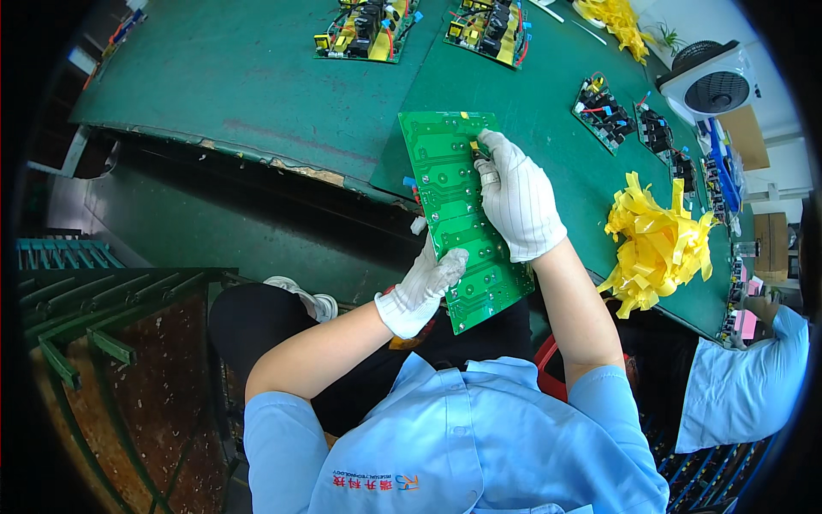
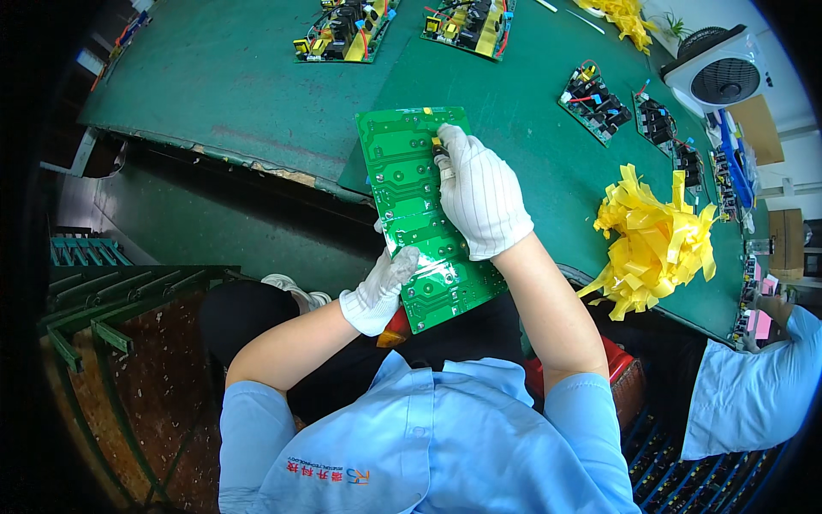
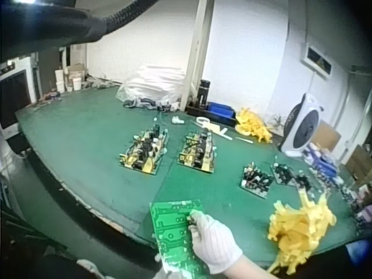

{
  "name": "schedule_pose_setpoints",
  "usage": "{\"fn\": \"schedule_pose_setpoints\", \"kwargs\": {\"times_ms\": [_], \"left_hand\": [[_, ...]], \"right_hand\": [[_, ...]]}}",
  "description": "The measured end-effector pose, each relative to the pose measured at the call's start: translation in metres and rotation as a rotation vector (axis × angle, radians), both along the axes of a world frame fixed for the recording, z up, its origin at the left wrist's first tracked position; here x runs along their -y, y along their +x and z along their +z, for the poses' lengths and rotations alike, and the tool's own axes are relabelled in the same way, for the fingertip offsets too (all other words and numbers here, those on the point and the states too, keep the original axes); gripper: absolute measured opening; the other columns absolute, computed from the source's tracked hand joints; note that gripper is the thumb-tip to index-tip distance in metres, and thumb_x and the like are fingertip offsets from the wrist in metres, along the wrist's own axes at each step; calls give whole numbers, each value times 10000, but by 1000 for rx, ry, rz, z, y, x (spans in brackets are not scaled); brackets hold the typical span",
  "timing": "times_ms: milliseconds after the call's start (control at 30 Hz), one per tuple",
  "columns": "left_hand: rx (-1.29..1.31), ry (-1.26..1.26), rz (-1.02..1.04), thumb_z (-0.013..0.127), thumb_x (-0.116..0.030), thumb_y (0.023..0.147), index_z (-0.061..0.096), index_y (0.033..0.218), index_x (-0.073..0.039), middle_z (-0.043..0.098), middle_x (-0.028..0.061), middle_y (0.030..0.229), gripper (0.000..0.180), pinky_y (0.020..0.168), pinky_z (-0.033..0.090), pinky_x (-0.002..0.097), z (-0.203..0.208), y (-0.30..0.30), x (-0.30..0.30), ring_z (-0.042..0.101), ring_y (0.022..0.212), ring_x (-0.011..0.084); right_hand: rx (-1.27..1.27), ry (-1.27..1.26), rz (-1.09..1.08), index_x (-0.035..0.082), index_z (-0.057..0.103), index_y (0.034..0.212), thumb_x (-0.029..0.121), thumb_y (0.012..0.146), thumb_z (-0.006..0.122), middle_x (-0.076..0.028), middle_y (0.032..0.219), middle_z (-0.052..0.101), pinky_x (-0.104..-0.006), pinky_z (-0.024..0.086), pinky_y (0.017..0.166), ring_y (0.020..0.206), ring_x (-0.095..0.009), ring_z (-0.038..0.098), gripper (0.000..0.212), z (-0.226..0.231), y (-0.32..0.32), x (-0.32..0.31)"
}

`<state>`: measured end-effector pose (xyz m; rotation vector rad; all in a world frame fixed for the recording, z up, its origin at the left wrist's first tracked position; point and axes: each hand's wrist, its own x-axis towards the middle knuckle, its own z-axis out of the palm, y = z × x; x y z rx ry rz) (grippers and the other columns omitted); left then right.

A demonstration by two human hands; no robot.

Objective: Assembling and inspecting electronic components on PCB boards at a factory workstation.

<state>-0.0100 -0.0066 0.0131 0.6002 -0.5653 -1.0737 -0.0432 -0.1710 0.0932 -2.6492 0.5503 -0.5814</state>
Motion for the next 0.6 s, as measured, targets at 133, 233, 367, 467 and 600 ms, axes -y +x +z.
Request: {"fn": "schedule_pose_setpoints", "kwargs": {"times_ms": [133, 233, 367, 467, 600], "left_hand": [[-477, 272, -142, 569, -226, 964, 270, 1461, -85, 473, 115, 1378, 597, 1012, 480, 397, -6, 7, -2, 544, 1192, 232], [-115, 45, -87, 614, -240, 928, 218, 1493, -82, 433, 122, 1425, 708, 1039, 454, 408, 9, 5, -2, 511, 1245, 239], [-57, 136, -75, 617, -276, 926, 219, 1505, -77, 425, 128, 1437, 730, 1056, 438, 404, 13, 6, -4, 497, 1266, 228], [-32, 110, -91, 608, -295, 932, 218, 1505, -73, 413, 122, 1448, 728, 1068, 422, 404, 17, 7, -5, 481, 1281, 217], [-36, 114, -116, 595, -306, 938, 202, 1514, -89, 407, 106, 1454, 730, 1098, 384, 400, 15, 7, -6, 450, 1316, 214]], "right_hand": [[-70, 130, 53, 18, 620, 1171, 92, 951, 554, -159, 1003, 686, -368, 522, 786, 918, -312, 668, 241, 2, 3, 14], [-17, 420, 102, -4, 617, 1177, 102, 975, 528, -62, 892, 664, -296, 497, 703, 773, -173, 614, 245, 4, 5, 30], [11, 686, -89, 16, 643, 1175, 120, 986, 498, 33, 780, 543, -191, 368, 578, 640, -34, 428, 259, 23, 9, 38], [99, 467, -39, 21, 636, 1189, 121, 984, 506, -9, 834, 615, -214, 428, 635, 685, -64, 495, 262, 26, 20, 38], [105, 153, 78, 10, 626, 1181, 109, 964, 544, -168, 1045, 694, -331, 508, 832, 906, -268, 668, 252, 18, 36, 32]]}}
